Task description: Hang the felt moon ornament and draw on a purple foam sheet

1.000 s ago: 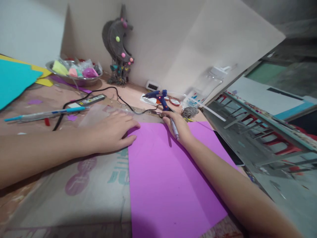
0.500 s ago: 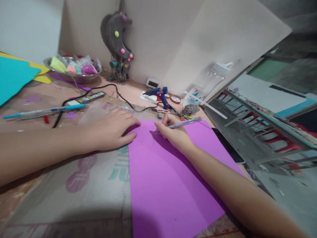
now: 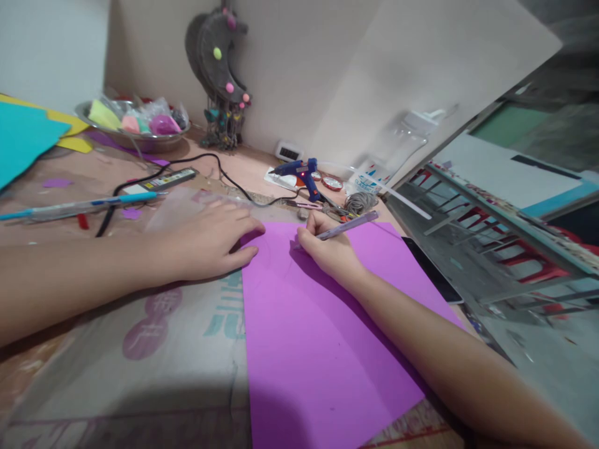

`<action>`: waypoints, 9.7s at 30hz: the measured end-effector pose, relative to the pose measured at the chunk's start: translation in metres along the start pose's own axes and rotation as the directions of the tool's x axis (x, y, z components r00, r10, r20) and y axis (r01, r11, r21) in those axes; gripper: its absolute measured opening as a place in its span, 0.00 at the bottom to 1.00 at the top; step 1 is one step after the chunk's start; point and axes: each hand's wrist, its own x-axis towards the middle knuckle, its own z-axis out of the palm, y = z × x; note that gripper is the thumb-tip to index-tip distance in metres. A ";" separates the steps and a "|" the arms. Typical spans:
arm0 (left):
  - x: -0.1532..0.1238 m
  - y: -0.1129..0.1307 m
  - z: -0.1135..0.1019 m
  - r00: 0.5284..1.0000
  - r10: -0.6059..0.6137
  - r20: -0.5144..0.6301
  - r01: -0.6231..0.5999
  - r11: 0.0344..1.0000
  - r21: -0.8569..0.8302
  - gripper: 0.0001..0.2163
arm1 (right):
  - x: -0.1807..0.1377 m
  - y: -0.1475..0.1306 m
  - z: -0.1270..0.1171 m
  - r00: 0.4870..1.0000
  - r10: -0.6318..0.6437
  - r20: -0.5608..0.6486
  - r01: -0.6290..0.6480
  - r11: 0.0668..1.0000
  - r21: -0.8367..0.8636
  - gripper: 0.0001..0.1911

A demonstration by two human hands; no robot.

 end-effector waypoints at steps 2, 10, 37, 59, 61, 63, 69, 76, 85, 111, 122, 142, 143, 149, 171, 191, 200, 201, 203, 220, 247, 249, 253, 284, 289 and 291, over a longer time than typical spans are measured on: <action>0.000 0.000 0.000 1.000 0.000 -0.006 0.000 1.000 0.000 0.22 | 0.000 -0.001 0.000 1.000 -0.006 -0.009 0.006 1.000 -0.017 0.12; 0.000 0.000 0.000 1.000 0.004 0.020 -0.005 1.000 0.026 0.22 | -0.004 0.000 -0.002 0.999 0.033 0.038 -0.033 0.999 -0.013 0.14; 0.000 0.002 -0.003 0.999 -0.015 0.036 0.014 0.999 0.029 0.22 | -0.007 0.003 -0.001 0.999 0.047 0.026 -0.047 0.998 0.034 0.14; 0.000 0.000 0.000 0.999 -0.021 0.038 0.021 1.000 0.009 0.21 | -0.012 0.003 0.001 0.997 -0.004 0.079 -0.001 0.998 0.058 0.15; 0.000 0.000 0.000 0.999 -0.021 0.041 0.020 0.999 0.027 0.22 | -0.010 0.004 0.000 0.999 0.007 0.040 -0.009 0.999 0.051 0.15; 0.000 -0.001 0.002 0.999 -0.021 0.037 0.020 0.999 0.032 0.22 | -0.009 0.005 -0.001 1.000 0.017 0.014 -0.018 0.999 0.037 0.15; 0.000 -0.002 0.003 1.000 -0.018 0.018 0.018 1.000 0.008 0.21 | -0.009 0.003 -0.001 0.998 -0.007 0.064 0.006 1.000 0.011 0.15; -0.001 -0.002 0.005 1.000 0.004 -0.011 -0.004 1.000 -0.003 0.21 | -0.003 0.006 -0.003 0.998 0.012 -0.059 -0.010 0.999 0.035 0.16; 0.002 -0.015 0.002 0.973 -0.141 -0.182 0.123 0.987 -0.105 0.18 | 0.009 0.012 -0.016 0.981 0.040 -0.190 0.000 0.978 0.207 0.20; 0.003 -0.016 0.000 0.991 0.007 -0.133 -0.030 0.984 -0.173 0.18 | 0.045 0.053 -0.031 0.917 -0.343 0.206 0.396 0.850 -0.348 0.14; 0.005 -0.024 0.011 0.989 0.150 -0.008 -0.150 0.984 -0.099 0.19 | 0.021 0.012 -0.041 0.942 -0.081 0.325 0.060 0.995 0.074 0.09; 0.006 -0.018 0.007 0.992 0.121 0.032 -0.118 0.989 -0.088 0.20 | 0.016 0.015 -0.034 0.816 -0.239 0.527 0.298 0.954 -0.030 0.05; 0.006 -0.018 0.006 0.992 0.124 0.035 -0.120 0.989 -0.086 0.20 | 0.016 0.016 -0.036 0.799 -0.223 0.558 0.279 0.960 -0.015 0.06; 0.006 -0.019 0.007 0.991 0.132 0.028 -0.128 0.987 -0.094 0.19 | 0.015 0.022 -0.023 0.887 -0.331 0.323 0.394 0.906 -0.153 0.02; 0.006 -0.020 0.009 0.989 0.147 0.001 -0.146 0.984 -0.097 0.19 | 0.014 0.012 -0.041 0.781 -0.188 0.595 0.213 0.977 0.029 0.10; 0.006 -0.019 0.009 0.989 0.148 0.002 -0.147 0.984 -0.100 0.19 | 0.006 0.023 -0.019 0.898 -0.183 0.400 0.223 0.973 -0.053 0.04; 0.004 -0.016 0.005 0.990 0.141 0.010 -0.140 0.984 -0.108 0.20 | 0.007 0.024 -0.013 0.986 -0.141 0.093 0.134 0.987 0.084 0.10; 0.004 -0.014 0.005 0.990 0.140 0.023 -0.136 0.985 -0.110 0.20 | 0.008 0.024 -0.014 0.994 -0.096 0.049 0.089 0.987 0.135 0.11; 0.006 -0.007 0.008 0.988 0.134 0.077 -0.125 0.986 -0.112 0.23 | 0.010 0.025 -0.016 0.999 -0.027 -0.024 0.031 0.977 0.213 0.14; -0.002 0.057 0.001 0.918 0.330 0.219 -0.263 0.921 -0.287 0.28 | 0.019 0.036 -0.016 0.994 -0.103 -0.035 0.103 0.995 0.009 0.10; -0.018 -0.005 0.005 0.994 0.074 -0.084 -0.082 0.993 -0.089 0.20 | 0.027 0.039 -0.021 0.932 -0.343 -0.117 0.304 0.916 -0.263 0.11; -0.018 -0.006 0.006 0.994 0.086 -0.065 -0.092 0.992 -0.091 0.21 | 0.033 0.050 -0.027 0.919 -0.392 -0.038 0.329 0.817 -0.474 0.11; -0.017 -0.007 0.006 0.996 0.081 -0.021 -0.083 0.992 -0.092 0.22 | 0.037 0.059 -0.033 0.928 -0.364 0.074 0.334 0.731 -0.595 0.11; -0.016 -0.005 0.001 0.996 0.085 -0.002 -0.085 0.995 -0.057 0.23 | 0.020 0.029 -0.009 0.920 -0.348 0.181 0.379 0.908 -0.178 0.03; -0.016 -0.005 0.002 0.996 0.088 -0.010 -0.089 0.995 -0.055 0.23 | 0.024 0.030 -0.009 0.942 -0.254 0.218 0.291 0.944 -0.154 0.03; -0.016 -0.006 0.003 0.996 0.088 -0.020 -0.089 0.995 -0.054 0.23 | 0.023 0.032 -0.006 0.922 -0.333 0.196 0.367 0.914 -0.174 0.04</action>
